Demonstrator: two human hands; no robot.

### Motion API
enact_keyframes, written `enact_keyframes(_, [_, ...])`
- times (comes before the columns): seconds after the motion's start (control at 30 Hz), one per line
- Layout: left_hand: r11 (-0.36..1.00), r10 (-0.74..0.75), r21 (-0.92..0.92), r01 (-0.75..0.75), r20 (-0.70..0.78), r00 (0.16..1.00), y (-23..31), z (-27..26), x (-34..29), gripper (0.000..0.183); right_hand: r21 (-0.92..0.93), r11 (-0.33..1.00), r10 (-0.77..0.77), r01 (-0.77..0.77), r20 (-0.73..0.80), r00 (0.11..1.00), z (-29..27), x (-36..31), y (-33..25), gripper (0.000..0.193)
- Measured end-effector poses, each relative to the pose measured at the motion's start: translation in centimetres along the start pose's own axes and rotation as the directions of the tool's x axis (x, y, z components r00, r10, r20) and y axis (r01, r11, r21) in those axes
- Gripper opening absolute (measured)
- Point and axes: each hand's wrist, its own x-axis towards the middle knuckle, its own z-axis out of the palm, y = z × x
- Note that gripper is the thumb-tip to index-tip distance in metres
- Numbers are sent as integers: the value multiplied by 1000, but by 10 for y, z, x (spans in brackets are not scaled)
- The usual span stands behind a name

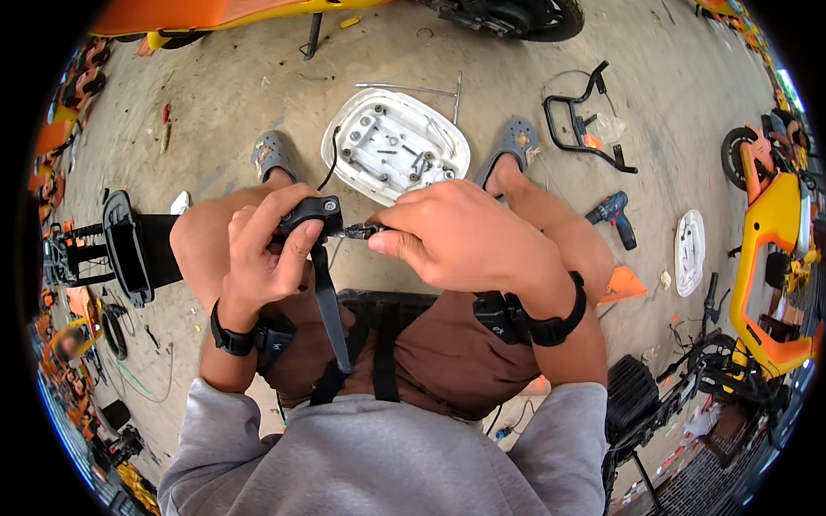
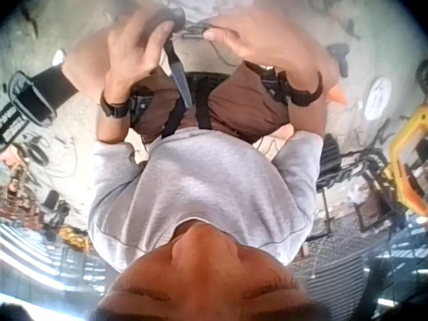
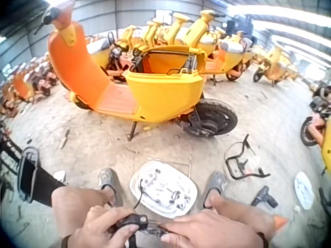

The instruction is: The person is assembling a motorcycle brake lever and throttle component by hand and with pliers. They insert a cable into the handle housing, align the parts, and use pliers to adjust the cable fit.

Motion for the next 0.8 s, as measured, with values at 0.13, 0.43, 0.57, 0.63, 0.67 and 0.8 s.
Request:
enact_keyframes(0.13, [1000, 18, 2, -18, 74, 997, 0, 0, -2, 23, -42, 994, 110, -106, 142, 984, -9, 1, -7, 27])
enact_keyframes(0.43, [997, 31, -78, -25, 75, 997, 0, 0, 1, 25, 69, 998, -16, 12, 52, 999, -13, -3, -5, 33])
enact_keyframes(0.57, [998, 31, -66, -23, 115, 993, -2, 0, -2, 21, 63, 997, 37, -42, 82, 996, -12, -5, -4, 32])
enact_keyframes(0.63, [998, -4, -55, 12, 136, 991, -5, -4, -4, 20, -1, 999, 49, -49, 72, 996, -12, -6, 0, 32])
enact_keyframes(0.67, [999, -21, -46, 28, 146, 989, -6, -6, -4, 20, -56, 997, 61, -58, 59, 996, -11, -7, 3, 32])
enact_keyframes(0.8, [960, -246, -124, 250, 49, 968, -2, -3, -3, 19, 43, 999, 2, 2, -102, 995, -3, -7, 9, 33])
